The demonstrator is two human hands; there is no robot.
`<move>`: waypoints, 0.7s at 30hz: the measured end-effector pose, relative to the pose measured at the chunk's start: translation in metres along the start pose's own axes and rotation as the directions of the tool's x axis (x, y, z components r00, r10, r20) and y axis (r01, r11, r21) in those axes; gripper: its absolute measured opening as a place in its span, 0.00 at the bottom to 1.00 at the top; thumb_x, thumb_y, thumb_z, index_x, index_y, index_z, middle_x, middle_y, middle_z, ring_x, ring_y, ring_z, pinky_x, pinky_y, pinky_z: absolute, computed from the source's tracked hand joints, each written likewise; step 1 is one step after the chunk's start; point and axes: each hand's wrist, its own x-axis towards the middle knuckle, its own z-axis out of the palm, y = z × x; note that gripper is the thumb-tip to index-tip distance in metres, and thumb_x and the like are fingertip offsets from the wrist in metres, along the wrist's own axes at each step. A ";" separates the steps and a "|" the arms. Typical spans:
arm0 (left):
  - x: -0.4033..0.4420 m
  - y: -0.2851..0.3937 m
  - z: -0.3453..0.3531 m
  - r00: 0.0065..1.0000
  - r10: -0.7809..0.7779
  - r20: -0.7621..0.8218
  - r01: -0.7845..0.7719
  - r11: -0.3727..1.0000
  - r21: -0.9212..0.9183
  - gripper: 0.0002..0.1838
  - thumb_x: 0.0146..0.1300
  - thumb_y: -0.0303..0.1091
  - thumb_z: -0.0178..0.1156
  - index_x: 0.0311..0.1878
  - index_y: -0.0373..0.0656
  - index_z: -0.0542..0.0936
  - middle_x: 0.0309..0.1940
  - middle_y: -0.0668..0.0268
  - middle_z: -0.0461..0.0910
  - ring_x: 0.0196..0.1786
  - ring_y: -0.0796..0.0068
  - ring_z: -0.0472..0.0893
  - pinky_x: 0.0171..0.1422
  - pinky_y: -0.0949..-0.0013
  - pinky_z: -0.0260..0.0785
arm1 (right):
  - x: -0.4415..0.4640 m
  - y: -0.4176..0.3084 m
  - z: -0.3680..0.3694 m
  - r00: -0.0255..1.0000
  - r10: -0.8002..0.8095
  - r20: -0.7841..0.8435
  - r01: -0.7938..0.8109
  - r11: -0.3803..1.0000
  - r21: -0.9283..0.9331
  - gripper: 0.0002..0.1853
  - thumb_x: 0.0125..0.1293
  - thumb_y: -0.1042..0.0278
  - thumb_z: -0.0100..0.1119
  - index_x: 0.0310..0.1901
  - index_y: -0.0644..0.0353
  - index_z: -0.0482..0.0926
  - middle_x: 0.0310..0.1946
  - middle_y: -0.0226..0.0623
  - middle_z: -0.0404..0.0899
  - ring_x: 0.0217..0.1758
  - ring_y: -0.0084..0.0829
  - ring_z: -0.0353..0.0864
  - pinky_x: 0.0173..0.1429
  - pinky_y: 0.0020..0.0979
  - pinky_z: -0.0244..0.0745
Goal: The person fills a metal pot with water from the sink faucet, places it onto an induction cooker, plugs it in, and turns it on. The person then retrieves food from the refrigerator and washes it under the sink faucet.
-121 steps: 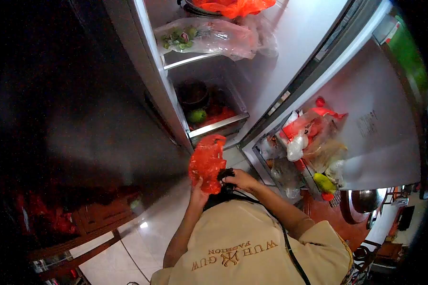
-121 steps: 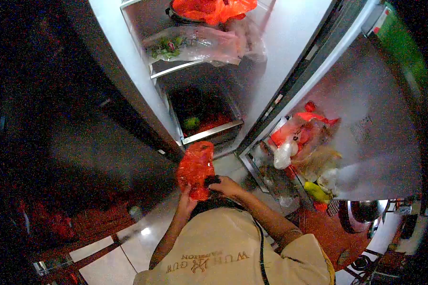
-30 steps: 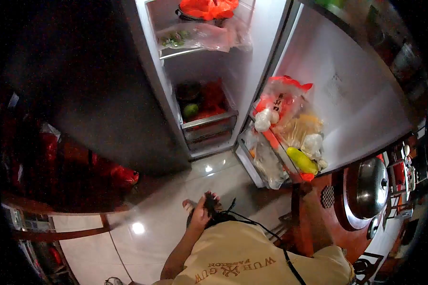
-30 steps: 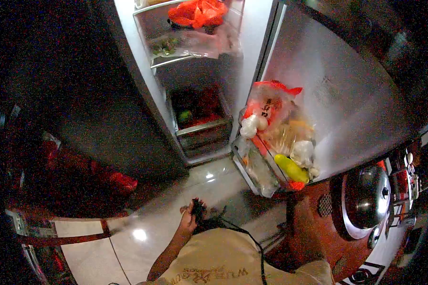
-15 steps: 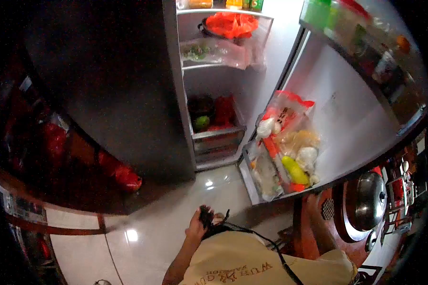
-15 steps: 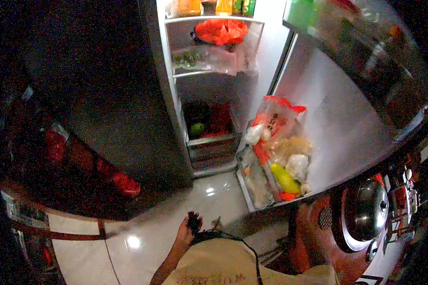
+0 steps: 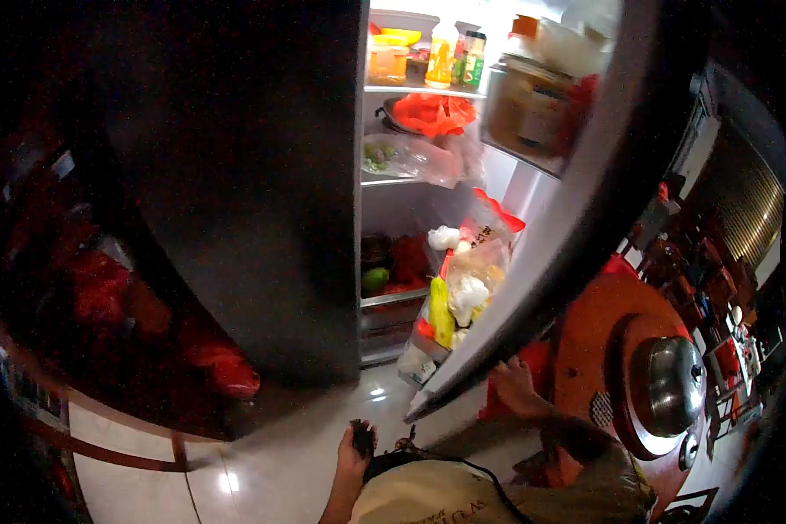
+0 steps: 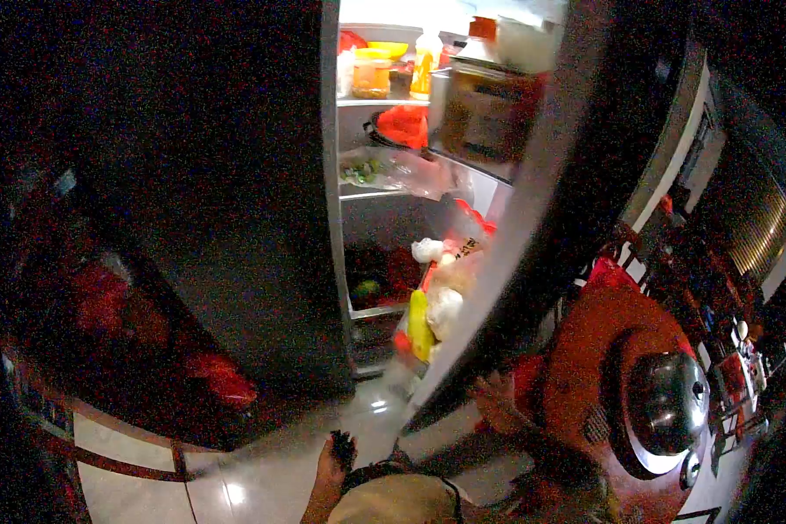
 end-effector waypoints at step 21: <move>-0.232 0.091 -0.163 0.781 0.350 -0.518 -0.595 0.668 -0.447 0.17 0.67 0.44 0.50 0.54 0.48 0.71 0.52 0.65 0.70 0.50 0.65 0.72 0.53 0.63 0.69 | 0.337 -0.194 0.050 0.945 0.184 -0.272 -0.299 0.825 -0.480 0.24 0.66 0.62 0.45 0.62 0.59 0.62 0.61 0.40 0.62 0.62 0.39 0.62 0.58 0.40 0.64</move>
